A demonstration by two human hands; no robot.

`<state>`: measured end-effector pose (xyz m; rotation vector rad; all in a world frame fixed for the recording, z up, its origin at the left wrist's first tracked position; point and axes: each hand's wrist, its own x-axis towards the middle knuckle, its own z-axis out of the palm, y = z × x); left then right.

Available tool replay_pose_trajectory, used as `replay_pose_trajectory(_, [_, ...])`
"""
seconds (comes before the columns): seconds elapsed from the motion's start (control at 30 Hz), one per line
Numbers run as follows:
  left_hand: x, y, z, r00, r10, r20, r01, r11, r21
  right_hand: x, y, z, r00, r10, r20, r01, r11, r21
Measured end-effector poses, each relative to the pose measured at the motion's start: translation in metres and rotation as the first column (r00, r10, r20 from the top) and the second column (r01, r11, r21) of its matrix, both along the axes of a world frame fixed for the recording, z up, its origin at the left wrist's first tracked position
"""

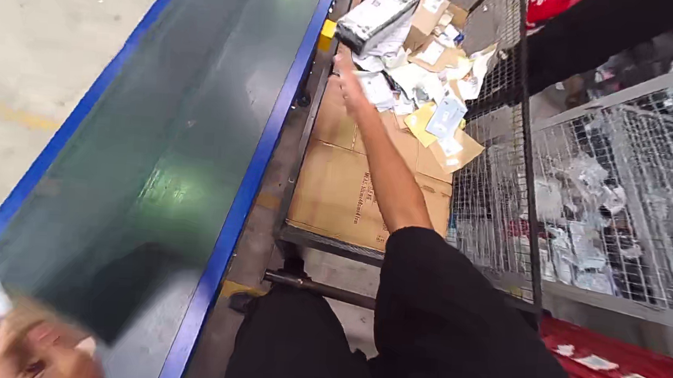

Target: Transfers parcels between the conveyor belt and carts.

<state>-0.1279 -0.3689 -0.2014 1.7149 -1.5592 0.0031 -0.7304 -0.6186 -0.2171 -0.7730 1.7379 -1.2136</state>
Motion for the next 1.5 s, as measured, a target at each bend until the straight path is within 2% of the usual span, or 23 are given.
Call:
replay_pose_trajectory(0.03, [-0.049, -0.024, 0.004, 0.983, -0.184, 0.009, 0.183, 0.983, 0.016, 0.026, 0.016, -0.008, 0.966, 0.239, 0.096, -0.234, 0.97, -0.059])
replay_pose_trajectory(0.07, [-0.101, -0.046, 0.007, 0.946, -0.324, 0.029, 0.323, 0.946, 0.026, 0.056, 0.043, -0.017, 0.852, 0.481, 0.207, -0.452, 0.875, -0.171])
replay_pose_trajectory(0.1, [-0.153, -0.062, 0.009, 0.901, -0.429, 0.058, 0.426, 0.903, 0.057, 0.086, 0.075, -0.026, 0.712, 0.639, 0.291, -0.573, 0.768, -0.286])
replay_pose_trajectory(0.13, [-0.202, -0.074, 0.008, 0.851, -0.519, 0.084, 0.507, 0.853, 0.124, 0.112, 0.108, -0.032, 0.639, 0.681, 0.358, -0.577, 0.732, -0.362])
replay_pose_trajectory(0.17, [-0.246, -0.081, 0.005, 0.788, -0.609, 0.088, 0.582, 0.785, 0.213, 0.128, 0.138, -0.037, 0.63, 0.644, 0.433, -0.503, 0.764, -0.404])
replay_pose_trajectory(0.2, [-0.284, -0.084, -0.001, 0.712, -0.698, 0.076, 0.655, 0.7, 0.285, 0.137, 0.166, -0.042, 0.701, 0.534, 0.473, -0.361, 0.838, -0.41])
replay_pose_trajectory(0.23, [-0.316, -0.084, -0.01, 0.624, -0.78, 0.047, 0.728, 0.603, 0.326, 0.14, 0.191, -0.051, 0.784, 0.312, 0.537, -0.126, 0.927, -0.354])
replay_pose_trajectory(0.27, [-0.345, -0.08, -0.022, 0.53, -0.848, 0.014, 0.793, 0.502, 0.346, 0.138, 0.207, -0.06, 0.78, 0.039, 0.624, 0.149, 0.958, -0.245])
replay_pose_trajectory(0.33, [-0.39, -0.067, -0.05, 0.358, -0.934, 0.003, 0.875, 0.337, 0.346, 0.11, 0.217, -0.075, 0.644, -0.395, 0.655, 0.528, 0.849, -0.007])
replay_pose_trajectory(0.4, [-0.418, -0.051, -0.071, 0.23, -0.973, -0.017, 0.893, 0.204, 0.401, 0.059, 0.224, -0.096, 0.576, -0.576, 0.58, 0.656, 0.749, 0.093])
replay_pose_trajectory(0.5, [-0.429, -0.029, -0.088, 0.136, -0.987, -0.087, 0.888, 0.082, 0.451, -0.045, 0.222, -0.11, 0.629, -0.623, 0.466, 0.703, 0.712, 0.003])
replay_pose_trajectory(0.57, [-0.418, -0.025, -0.102, 0.124, -0.986, -0.111, 0.881, 0.058, 0.469, -0.126, 0.2, -0.093, 0.685, -0.631, 0.364, 0.7, 0.709, -0.087])
replay_pose_trajectory(0.63, [-0.398, -0.027, -0.113, 0.166, -0.981, -0.1, 0.858, 0.093, 0.506, -0.218, 0.16, -0.067, 0.707, -0.623, 0.333, 0.699, 0.688, -0.195])
replay_pose_trajectory(0.73, [-0.366, -0.033, -0.116, 0.307, -0.946, -0.107, 0.772, 0.182, 0.609, -0.337, 0.096, -0.028, 0.715, -0.524, 0.463, 0.691, 0.629, -0.356])
replay_pose_trajectory(0.83, [-0.333, -0.04, -0.12, 0.466, -0.88, -0.093, 0.679, 0.288, 0.675, -0.355, 0.061, -0.022, 0.707, -0.581, 0.404, 0.706, 0.618, -0.346])
replay_pose_trajectory(0.93, [-0.305, -0.038, -0.12, 0.609, -0.785, -0.112, 0.61, 0.373, 0.699, -0.28, 0.066, -0.062, 0.87, -0.409, 0.276, 0.483, 0.822, -0.302])
replay_pose_trajectory(1.0, [-0.289, -0.031, -0.117, 0.696, -0.705, -0.139, 0.559, 0.409, 0.721, -0.197, 0.082, -0.102, 0.928, -0.214, 0.304, 0.278, 0.943, -0.185])
replay_pose_trajectory(1.1, [-0.253, -0.009, -0.102, 0.799, -0.562, -0.215, 0.481, 0.381, 0.79, -0.073, 0.129, -0.166, 0.935, -0.064, 0.349, 0.061, 0.998, 0.02])
replay_pose_trajectory(1.2, [-0.206, 0.019, -0.098, 0.899, -0.393, -0.195, 0.391, 0.517, 0.761, -0.006, 0.181, -0.203, 0.943, -0.027, 0.331, -0.024, 0.988, 0.149])
replay_pose_trajectory(1.27, [-0.158, 0.031, -0.094, 0.972, -0.206, -0.112, 0.224, 0.671, 0.707, 0.027, 0.195, -0.2, 0.966, -0.001, 0.257, -0.048, 0.981, 0.186])
replay_pose_trajectory(1.33, [-0.109, 0.049, -0.092, 0.998, 0.032, -0.061, 0.015, 0.764, 0.645, 0.05, 0.198, -0.19, 0.996, 0.014, 0.087, -0.034, 0.973, 0.229])
replay_pose_trajectory(1.43, [-0.03, 0.087, -0.089, 0.946, 0.321, -0.035, -0.243, 0.779, 0.579, 0.091, 0.176, -0.174, 0.98, 0.146, -0.138, -0.115, 0.971, 0.209])
replay_pose_trajectory(1.5, [0.019, 0.116, -0.083, 0.884, 0.467, 0.006, -0.396, 0.742, 0.54, 0.127, 0.154, -0.159, 0.934, 0.283, -0.22, -0.259, 0.957, 0.131])
